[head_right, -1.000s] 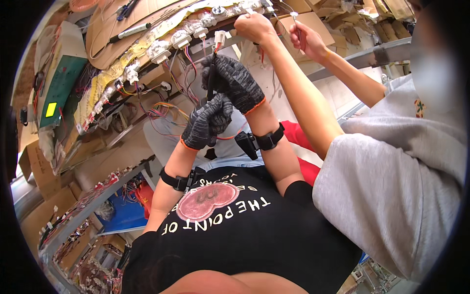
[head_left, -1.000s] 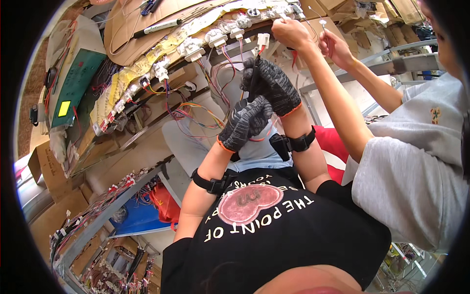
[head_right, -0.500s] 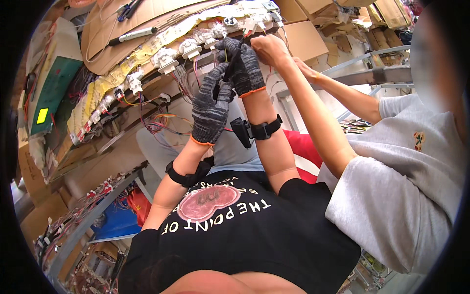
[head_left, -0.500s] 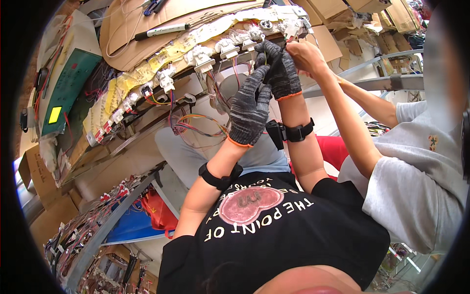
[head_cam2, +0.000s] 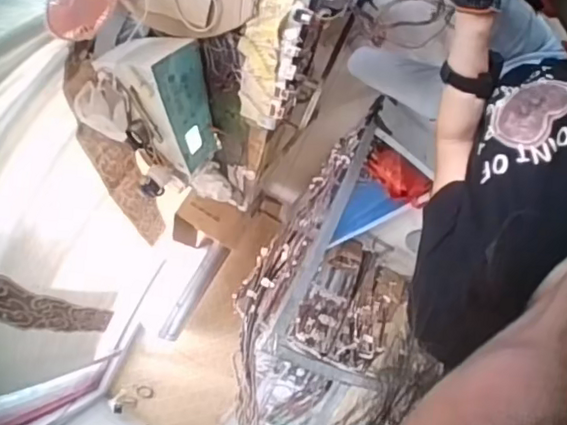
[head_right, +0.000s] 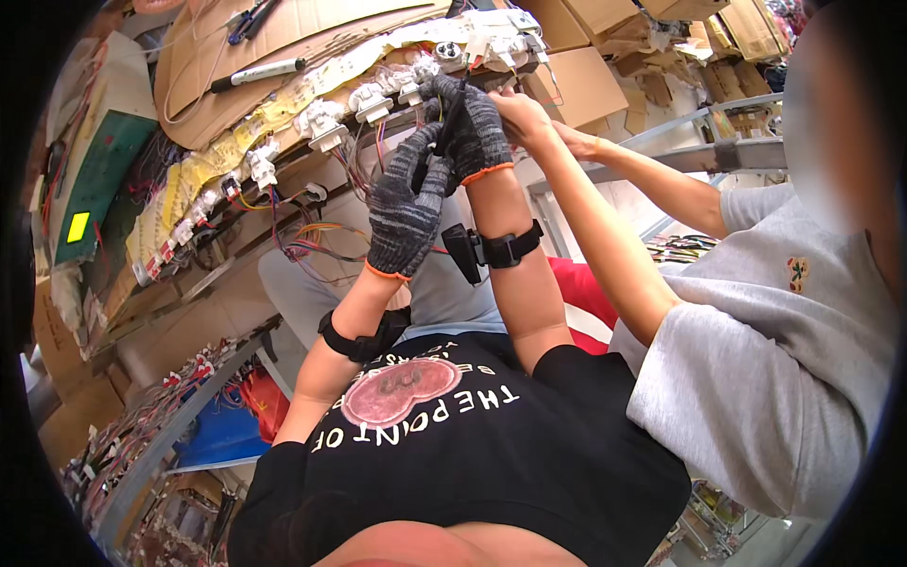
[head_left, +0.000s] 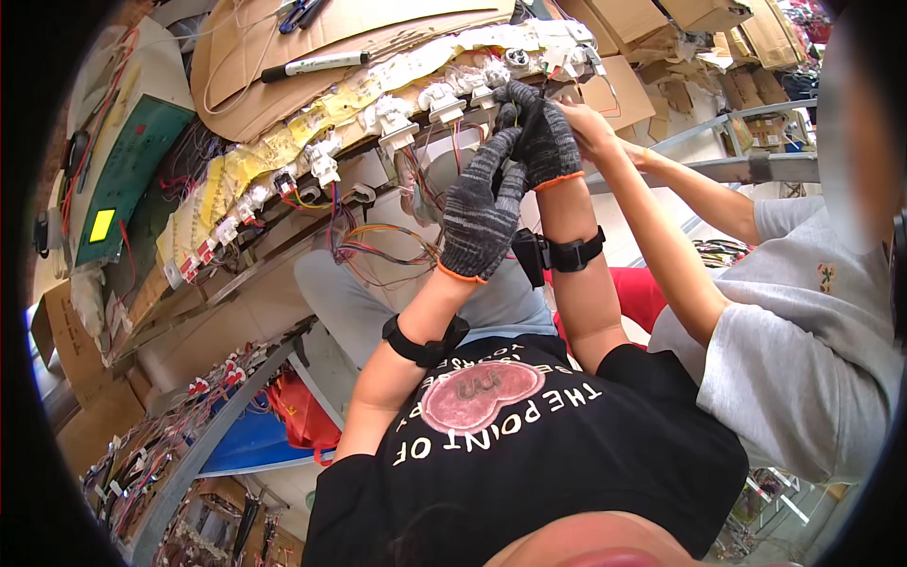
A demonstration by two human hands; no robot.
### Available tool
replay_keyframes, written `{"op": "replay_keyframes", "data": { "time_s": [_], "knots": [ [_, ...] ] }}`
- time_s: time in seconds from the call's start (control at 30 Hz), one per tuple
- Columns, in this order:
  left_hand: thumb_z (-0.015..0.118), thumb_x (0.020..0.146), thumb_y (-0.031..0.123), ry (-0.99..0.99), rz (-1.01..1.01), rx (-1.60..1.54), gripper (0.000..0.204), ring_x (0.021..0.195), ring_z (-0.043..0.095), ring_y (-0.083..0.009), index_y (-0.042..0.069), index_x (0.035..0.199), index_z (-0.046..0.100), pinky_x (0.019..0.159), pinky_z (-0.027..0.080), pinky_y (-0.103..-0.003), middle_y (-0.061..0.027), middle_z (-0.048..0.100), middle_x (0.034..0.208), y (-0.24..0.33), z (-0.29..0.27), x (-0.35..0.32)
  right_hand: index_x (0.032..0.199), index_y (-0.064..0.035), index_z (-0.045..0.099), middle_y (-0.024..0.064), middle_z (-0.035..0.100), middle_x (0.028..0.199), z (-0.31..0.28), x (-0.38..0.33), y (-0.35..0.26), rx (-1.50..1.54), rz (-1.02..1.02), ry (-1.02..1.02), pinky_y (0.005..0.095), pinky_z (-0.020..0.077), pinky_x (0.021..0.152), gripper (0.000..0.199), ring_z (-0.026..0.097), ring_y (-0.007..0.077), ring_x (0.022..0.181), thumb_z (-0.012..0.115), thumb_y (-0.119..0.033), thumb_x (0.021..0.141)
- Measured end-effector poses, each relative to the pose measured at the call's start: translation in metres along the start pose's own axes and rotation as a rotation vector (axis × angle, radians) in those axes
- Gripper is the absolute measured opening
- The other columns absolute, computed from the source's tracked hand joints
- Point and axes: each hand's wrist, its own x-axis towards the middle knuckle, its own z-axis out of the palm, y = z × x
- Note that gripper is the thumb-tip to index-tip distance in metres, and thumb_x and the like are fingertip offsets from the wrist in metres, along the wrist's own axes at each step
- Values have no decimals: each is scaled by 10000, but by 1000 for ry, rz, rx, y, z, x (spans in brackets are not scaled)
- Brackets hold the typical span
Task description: Assembling and organizing multiple colored wires onto a cable harness jig board in a factory setting.
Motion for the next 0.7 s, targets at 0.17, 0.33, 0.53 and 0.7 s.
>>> {"op": "replay_keyframes", "data": {
  "time_s": [0.17, 0.33, 0.53, 0.7],
  "knots": [
    [530, 831, 16, -3, -7, -43, 308, 801, 602, -145, 9, 1139, 533, 699, 485, -261, -122, 618, 965, 11, -2, 1, 1089, 2, 502, 68, 608, 765, 47, -34, 5, -518, -479, 338, 243, 444, 567, 237, 556, 135, 646, 472, -38, 858],
    [552, 793, 6, -46, -28, 74, 312, 777, 615, -209, 21, 1105, 557, 690, 481, -304, -134, 618, 906, -2, -8, 1, 1221, 23, 409, 182, 596, 975, 98, -83, 11, -1511, -1117, 681, 317, 451, 747, 359, 587, 279, 841, 462, -115, 893],
    [522, 774, 72, -32, 300, 553, 120, 670, 571, -337, 45, 882, 563, 579, 448, -419, -154, 560, 723, -6, 6, 1, 1159, 20, 478, 194, 586, 1002, 80, -58, -16, -1556, -817, 603, 361, 436, 790, 329, 564, 326, 902, 500, -116, 860],
    [587, 716, 133, -192, -1, 233, 219, 669, 599, -320, -13, 879, 583, 588, 468, -361, -187, 608, 731, 7, 12, 14, 1125, 17, 509, 179, 601, 952, 54, -33, -31, -1740, -849, 579, 357, 440, 786, 307, 574, 312, 882, 515, -119, 849]
  ]
}}
